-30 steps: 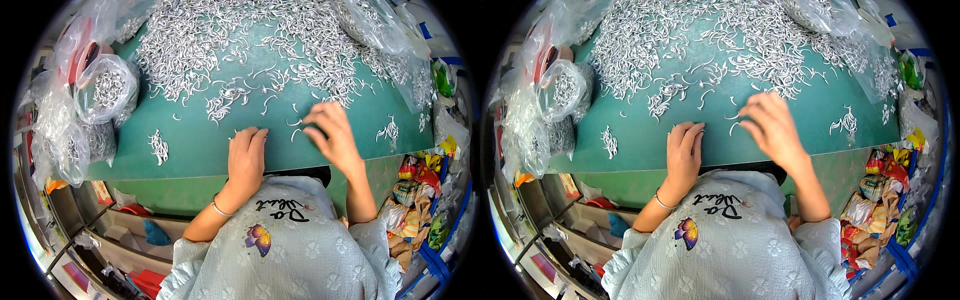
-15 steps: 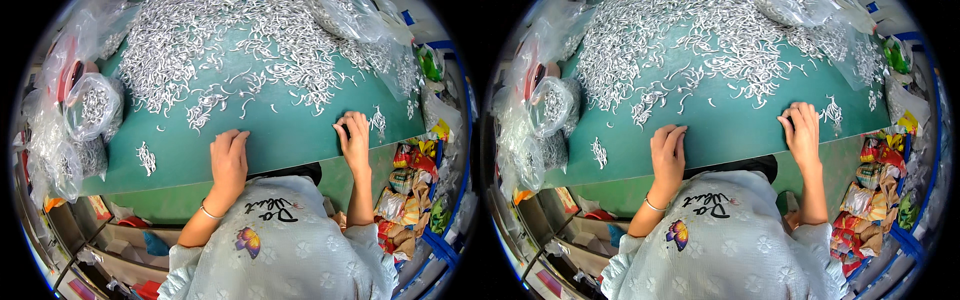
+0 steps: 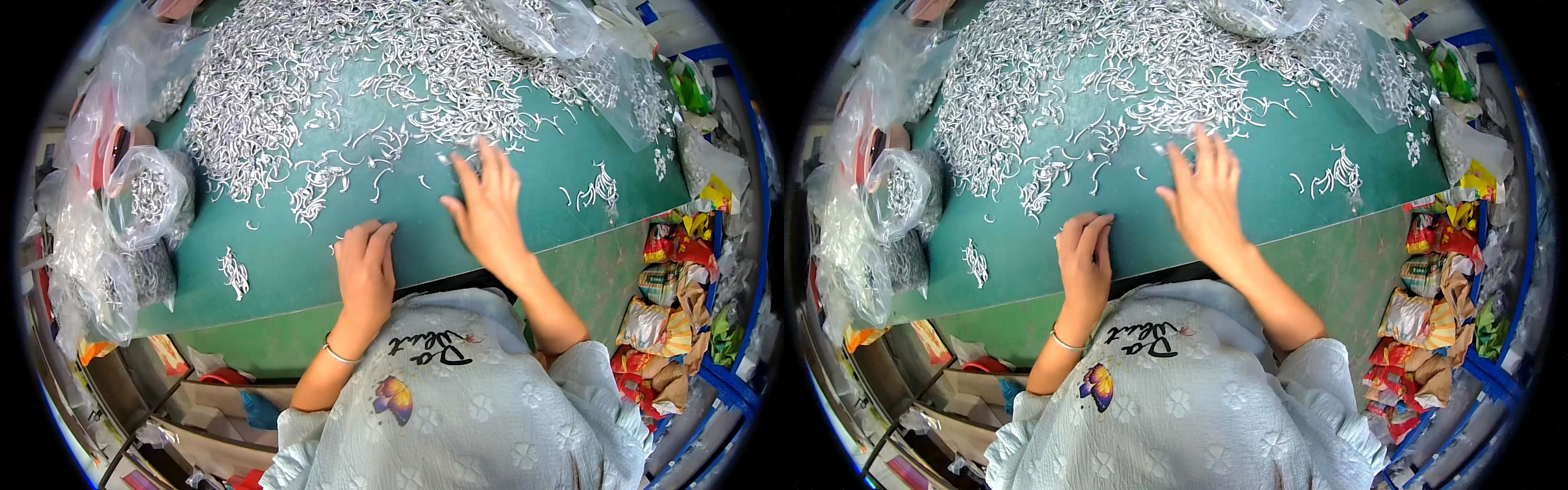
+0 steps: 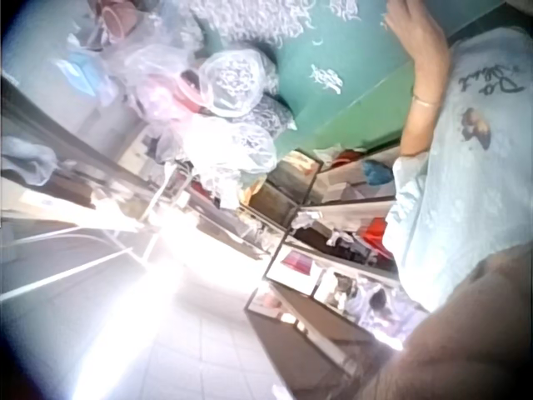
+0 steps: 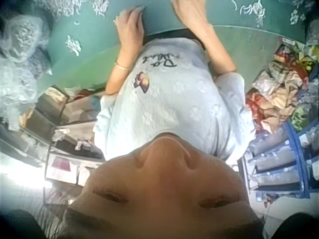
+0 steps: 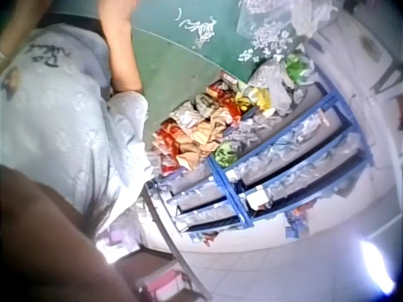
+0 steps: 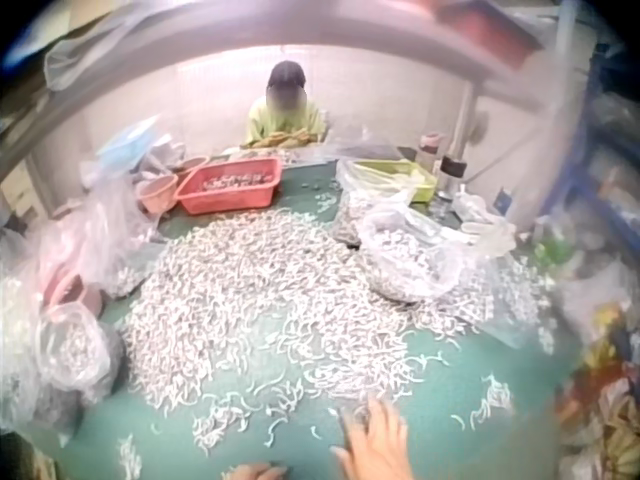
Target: The person sorts through a large pile of small curved metal components on a table by hand, picking them up individually and placing them into plastic bags before spreading the remaining parts across the table surface.
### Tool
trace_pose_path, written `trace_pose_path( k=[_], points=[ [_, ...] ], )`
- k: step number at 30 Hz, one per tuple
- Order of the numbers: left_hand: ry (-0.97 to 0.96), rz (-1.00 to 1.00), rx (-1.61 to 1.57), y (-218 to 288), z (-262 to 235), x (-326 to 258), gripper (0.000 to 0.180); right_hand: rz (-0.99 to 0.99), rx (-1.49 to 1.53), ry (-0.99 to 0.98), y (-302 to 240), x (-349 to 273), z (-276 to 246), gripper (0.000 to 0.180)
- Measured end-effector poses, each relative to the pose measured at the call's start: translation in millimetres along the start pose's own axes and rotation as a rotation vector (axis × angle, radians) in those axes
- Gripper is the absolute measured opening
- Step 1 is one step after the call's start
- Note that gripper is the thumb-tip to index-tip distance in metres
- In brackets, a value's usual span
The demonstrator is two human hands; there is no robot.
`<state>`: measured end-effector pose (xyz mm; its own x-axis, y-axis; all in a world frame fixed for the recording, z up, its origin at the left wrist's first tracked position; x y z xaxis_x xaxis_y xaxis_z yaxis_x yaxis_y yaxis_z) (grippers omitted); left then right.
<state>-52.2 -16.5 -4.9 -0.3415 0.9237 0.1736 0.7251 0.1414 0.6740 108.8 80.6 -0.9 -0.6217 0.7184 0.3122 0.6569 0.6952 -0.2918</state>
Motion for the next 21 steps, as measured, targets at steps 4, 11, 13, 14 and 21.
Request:
trace_pose_path(
  k=[4, 11, 13, 14, 21],
  points=[
    [-0.002, 0.002, -0.013, 0, -1, 0, 0.025, -0.171, 0.29, 0.002, -22, 3, 13, 0.044],
    [0.009, -0.012, -0.05, 2, -3, 2, 0.023, -0.047, 0.744, 0.187, 22, 43, 3, 0.042],
    [-0.003, 0.028, -0.066, 1, 0, 0, 0.026, -0.04, 0.55, 0.193, 28, 46, -10, 0.038],
    [-0.008, 0.048, -0.073, 1, 2, -1, 0.028, -0.119, 0.371, 0.174, 25, 49, -13, 0.037],
    [-0.071, 0.005, -0.052, 4, -2, -3, 0.024, -0.381, 0.274, -0.042, 42, 31, -6, 0.017]
  ],
)
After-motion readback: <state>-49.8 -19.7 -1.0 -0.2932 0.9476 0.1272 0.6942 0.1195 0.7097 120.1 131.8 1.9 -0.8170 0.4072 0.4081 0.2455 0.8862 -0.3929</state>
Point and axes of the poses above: each hand's wrist, its own x-axis towards the middle knuckle, its own z-axis out of the palm, y = z × x, the point moved 2 cm from there along x, towards the middle knuckle, and after that the axes turned 14 degrees about -z, right-handed, at the moved point
